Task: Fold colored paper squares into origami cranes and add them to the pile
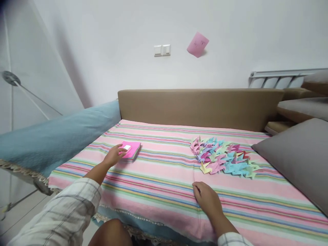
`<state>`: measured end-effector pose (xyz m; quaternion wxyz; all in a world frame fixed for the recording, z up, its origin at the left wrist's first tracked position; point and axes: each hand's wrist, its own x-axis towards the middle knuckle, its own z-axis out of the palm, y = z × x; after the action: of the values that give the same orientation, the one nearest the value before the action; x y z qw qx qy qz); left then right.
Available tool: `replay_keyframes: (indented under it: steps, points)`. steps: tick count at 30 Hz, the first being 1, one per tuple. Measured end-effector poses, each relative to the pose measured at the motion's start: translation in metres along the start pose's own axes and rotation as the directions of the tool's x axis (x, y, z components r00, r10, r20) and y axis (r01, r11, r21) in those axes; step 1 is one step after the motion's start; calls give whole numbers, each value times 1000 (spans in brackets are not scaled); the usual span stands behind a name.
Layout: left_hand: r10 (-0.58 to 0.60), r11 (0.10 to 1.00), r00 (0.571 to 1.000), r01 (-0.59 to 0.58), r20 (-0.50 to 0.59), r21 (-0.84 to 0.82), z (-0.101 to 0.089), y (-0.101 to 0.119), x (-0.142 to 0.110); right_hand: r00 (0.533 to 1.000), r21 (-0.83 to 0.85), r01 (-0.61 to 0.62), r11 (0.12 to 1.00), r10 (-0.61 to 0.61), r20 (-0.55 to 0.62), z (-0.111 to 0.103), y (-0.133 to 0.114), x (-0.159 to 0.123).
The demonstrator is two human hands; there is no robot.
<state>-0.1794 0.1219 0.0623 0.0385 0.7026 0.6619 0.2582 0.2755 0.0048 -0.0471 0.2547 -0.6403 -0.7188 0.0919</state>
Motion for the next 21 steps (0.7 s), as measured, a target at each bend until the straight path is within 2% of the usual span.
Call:
replay_keyframes:
  steps: [4,10,21]
  points:
    - [29,999,988,-36,150,42,7,-13,9,1000,2,-8,1000,8,-14,0,0,0]
    - [14,999,967,-27,256,47,16,-17,19,1000,5,-19,1000,19,6,2,3,0]
    - [14,1000,962,-13,274,-3,16,-21,27,1000,-8,-11,1000,11,-5,2,2,1]
